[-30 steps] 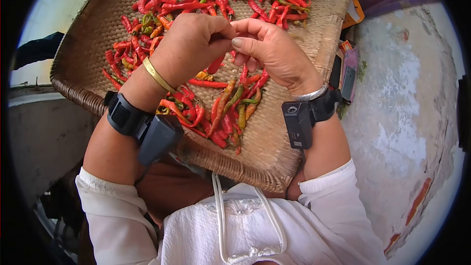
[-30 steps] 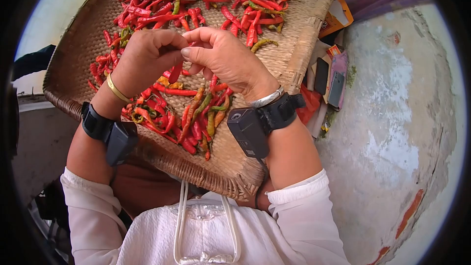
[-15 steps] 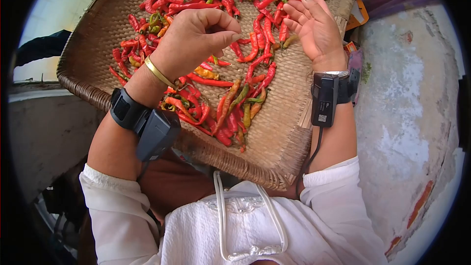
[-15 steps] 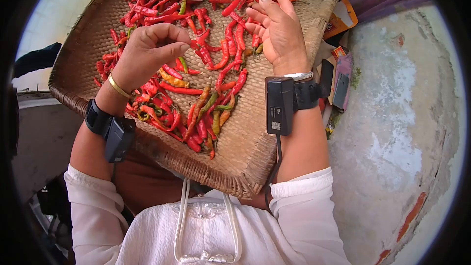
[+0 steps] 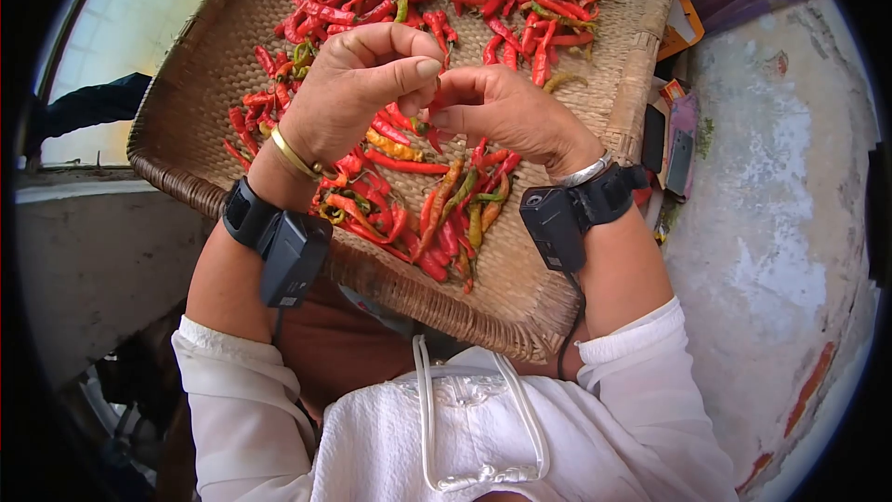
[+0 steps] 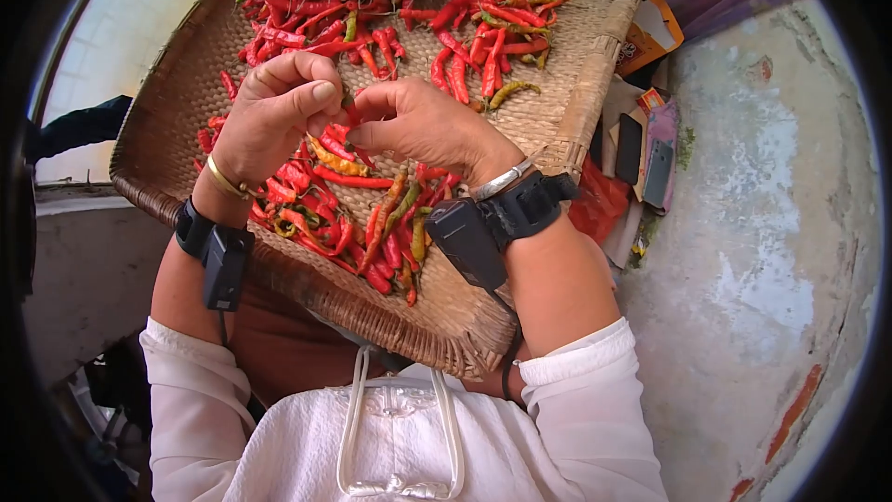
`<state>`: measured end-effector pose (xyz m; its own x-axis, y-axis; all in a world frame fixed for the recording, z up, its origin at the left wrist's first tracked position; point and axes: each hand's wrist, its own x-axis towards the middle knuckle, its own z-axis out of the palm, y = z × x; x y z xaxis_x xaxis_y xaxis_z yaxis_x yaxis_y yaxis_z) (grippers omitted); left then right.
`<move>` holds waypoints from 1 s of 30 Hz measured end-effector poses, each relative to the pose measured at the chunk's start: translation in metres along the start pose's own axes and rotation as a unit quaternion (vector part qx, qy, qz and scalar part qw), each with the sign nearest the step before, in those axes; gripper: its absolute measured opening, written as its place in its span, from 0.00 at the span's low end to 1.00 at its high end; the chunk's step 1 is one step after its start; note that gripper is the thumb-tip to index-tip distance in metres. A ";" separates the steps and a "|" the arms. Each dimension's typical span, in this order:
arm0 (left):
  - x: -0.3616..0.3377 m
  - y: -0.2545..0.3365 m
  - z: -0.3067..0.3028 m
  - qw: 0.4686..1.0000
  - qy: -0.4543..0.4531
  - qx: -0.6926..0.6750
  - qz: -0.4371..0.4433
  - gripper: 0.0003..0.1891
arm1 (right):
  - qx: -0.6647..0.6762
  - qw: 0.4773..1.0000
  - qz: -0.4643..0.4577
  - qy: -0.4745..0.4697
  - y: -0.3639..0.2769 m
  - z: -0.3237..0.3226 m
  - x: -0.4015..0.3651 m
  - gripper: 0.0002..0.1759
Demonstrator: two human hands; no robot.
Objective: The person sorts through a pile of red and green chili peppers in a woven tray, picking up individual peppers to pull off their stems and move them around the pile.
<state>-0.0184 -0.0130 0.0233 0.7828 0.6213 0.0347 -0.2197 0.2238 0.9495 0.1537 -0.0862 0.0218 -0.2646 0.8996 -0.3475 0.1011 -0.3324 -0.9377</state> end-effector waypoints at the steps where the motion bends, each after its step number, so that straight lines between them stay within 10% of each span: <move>1: 0.001 -0.003 0.001 0.999 0.002 -0.037 0.003 0.06 | 0.001 1.000 -0.001 0.000 0.003 0.002 0.001 0.12; 8: 0.009 -0.009 0.016 0.990 0.141 -0.008 0.019 0.11 | 0.074 0.995 0.023 0.063 0.000 0.002 -0.002 0.08; 14: 0.005 -0.020 0.011 0.929 0.042 0.368 -0.016 0.11 | 0.124 0.985 -0.018 0.116 0.002 -0.028 -0.005 0.11; 16: 0.005 -0.018 0.012 0.881 0.006 0.472 -0.010 0.10 | 0.353 0.897 -0.173 0.201 0.000 -0.042 -0.006 0.13; 19: 0.003 -0.029 0.006 0.784 -0.085 0.614 -0.028 0.12 | 0.425 0.826 -0.138 0.343 0.005 -0.063 -0.009 0.15; 23: -0.001 -0.046 0.004 0.731 -0.226 0.640 -0.071 0.15 | 0.330 0.911 -0.069 0.238 0.017 -0.056 -0.006 0.20; 30: 0.007 -0.051 0.019 0.649 -0.186 0.727 -0.124 0.13 | 0.281 0.945 -0.063 0.152 0.013 -0.029 0.000 0.16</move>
<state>0.0092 -0.0340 -0.0192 0.8349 0.4171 -0.3592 0.5103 -0.8310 0.2213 0.1827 -0.0829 0.0095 0.0567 0.9535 -0.2959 -0.4607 -0.2379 -0.8551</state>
